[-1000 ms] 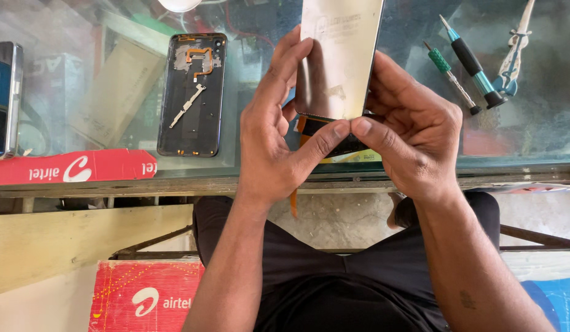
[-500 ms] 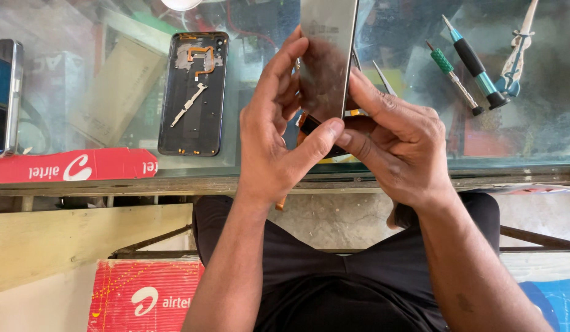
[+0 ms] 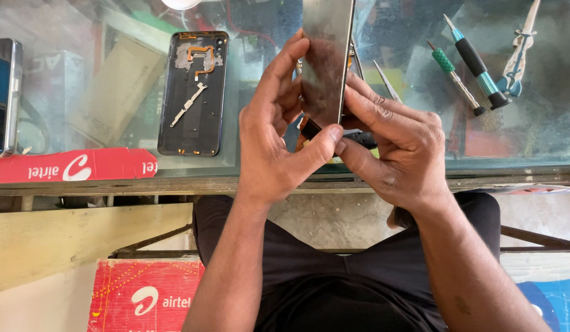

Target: The person disassembles a smartphone by prying open the back cover, removing screws, and detaching the battery. They then handle the display assembly and use tweezers to manipulate small components inside the phone.

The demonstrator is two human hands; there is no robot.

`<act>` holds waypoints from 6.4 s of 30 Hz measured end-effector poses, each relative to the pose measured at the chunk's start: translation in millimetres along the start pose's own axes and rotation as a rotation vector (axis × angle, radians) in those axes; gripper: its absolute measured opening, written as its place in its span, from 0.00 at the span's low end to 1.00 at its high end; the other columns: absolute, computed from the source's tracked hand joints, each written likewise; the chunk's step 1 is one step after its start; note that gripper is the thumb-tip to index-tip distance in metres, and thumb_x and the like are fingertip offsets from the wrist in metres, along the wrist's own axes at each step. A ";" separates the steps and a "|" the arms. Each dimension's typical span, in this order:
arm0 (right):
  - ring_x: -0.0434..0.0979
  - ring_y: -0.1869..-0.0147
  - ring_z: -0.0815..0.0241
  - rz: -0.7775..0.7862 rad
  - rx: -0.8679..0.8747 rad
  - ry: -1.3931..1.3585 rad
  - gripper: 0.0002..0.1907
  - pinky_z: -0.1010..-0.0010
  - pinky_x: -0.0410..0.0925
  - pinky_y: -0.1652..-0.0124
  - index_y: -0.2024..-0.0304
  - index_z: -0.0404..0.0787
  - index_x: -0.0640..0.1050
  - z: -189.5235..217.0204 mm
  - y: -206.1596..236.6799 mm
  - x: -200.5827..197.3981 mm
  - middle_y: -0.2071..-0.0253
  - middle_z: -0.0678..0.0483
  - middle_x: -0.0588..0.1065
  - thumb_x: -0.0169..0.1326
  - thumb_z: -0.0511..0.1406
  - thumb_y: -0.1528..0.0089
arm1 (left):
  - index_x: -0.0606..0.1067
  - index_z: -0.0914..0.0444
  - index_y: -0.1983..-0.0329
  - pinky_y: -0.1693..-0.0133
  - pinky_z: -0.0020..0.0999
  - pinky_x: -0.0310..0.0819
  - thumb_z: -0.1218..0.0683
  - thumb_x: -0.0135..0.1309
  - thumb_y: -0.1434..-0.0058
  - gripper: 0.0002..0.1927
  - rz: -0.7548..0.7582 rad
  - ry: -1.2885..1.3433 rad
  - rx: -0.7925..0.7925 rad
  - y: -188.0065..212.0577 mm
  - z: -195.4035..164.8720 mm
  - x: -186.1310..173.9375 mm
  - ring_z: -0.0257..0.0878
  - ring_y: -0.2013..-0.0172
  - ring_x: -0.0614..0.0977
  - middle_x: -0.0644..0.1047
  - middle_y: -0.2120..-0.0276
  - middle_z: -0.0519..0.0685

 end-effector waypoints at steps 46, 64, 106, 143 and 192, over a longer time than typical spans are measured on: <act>0.76 0.31 0.53 -0.025 0.021 -0.083 0.26 0.67 0.74 0.36 0.33 0.29 0.68 6.1 -2.8 -0.2 0.32 0.35 0.69 0.58 0.28 0.32 | 0.56 0.69 0.25 0.36 0.38 0.78 0.66 0.57 0.43 0.42 0.040 -0.011 0.092 -1.5 -4.9 0.5 0.40 0.40 0.78 0.65 0.30 0.55; 0.81 0.42 0.48 -0.184 0.027 0.631 0.11 0.57 0.75 0.42 0.51 0.32 0.81 47.1 13.5 -38.6 0.49 0.44 0.80 0.60 0.29 0.36 | 0.64 0.64 0.38 0.49 0.33 0.78 0.74 0.48 0.36 0.25 -0.167 0.659 -0.127 -6.0 33.2 -30.1 0.36 0.52 0.78 0.68 0.43 0.49; 0.79 0.70 0.54 0.491 0.067 -1.471 0.06 0.63 0.72 0.68 0.60 0.31 0.77 55.3 98.0 -4.0 0.71 0.43 0.78 0.55 0.31 0.34 | 0.63 0.65 0.40 0.52 0.34 0.81 0.71 0.40 0.44 0.27 -0.204 0.596 -0.256 -13.4 34.4 -22.4 0.37 0.55 0.77 0.69 0.47 0.51; 0.86 0.58 0.52 -0.442 0.150 -0.361 0.05 0.63 0.83 0.54 0.59 0.25 0.75 -3.5 4.2 8.5 0.59 0.39 0.79 0.47 0.21 0.32 | 0.55 0.63 0.35 0.42 0.41 0.82 0.69 0.60 0.43 0.37 -0.169 0.322 -0.096 -12.6 28.3 -17.9 0.46 0.42 0.77 0.61 0.41 0.51; 0.85 0.53 0.58 -0.364 0.094 -0.285 0.05 0.68 0.80 0.50 0.61 0.28 0.74 -0.8 8.5 9.7 0.55 0.39 0.81 0.55 0.19 0.31 | 0.53 0.60 0.28 0.39 0.39 0.80 0.73 0.67 0.42 0.46 -0.172 0.291 -0.021 -10.3 22.2 -15.5 0.41 0.42 0.76 0.64 0.41 0.53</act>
Point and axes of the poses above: each hand's wrist, its own y-axis away from the middle knuckle, its own x-axis out of the palm, z = x × y, the point moved 5 cm from there along -y, towards the middle knuckle
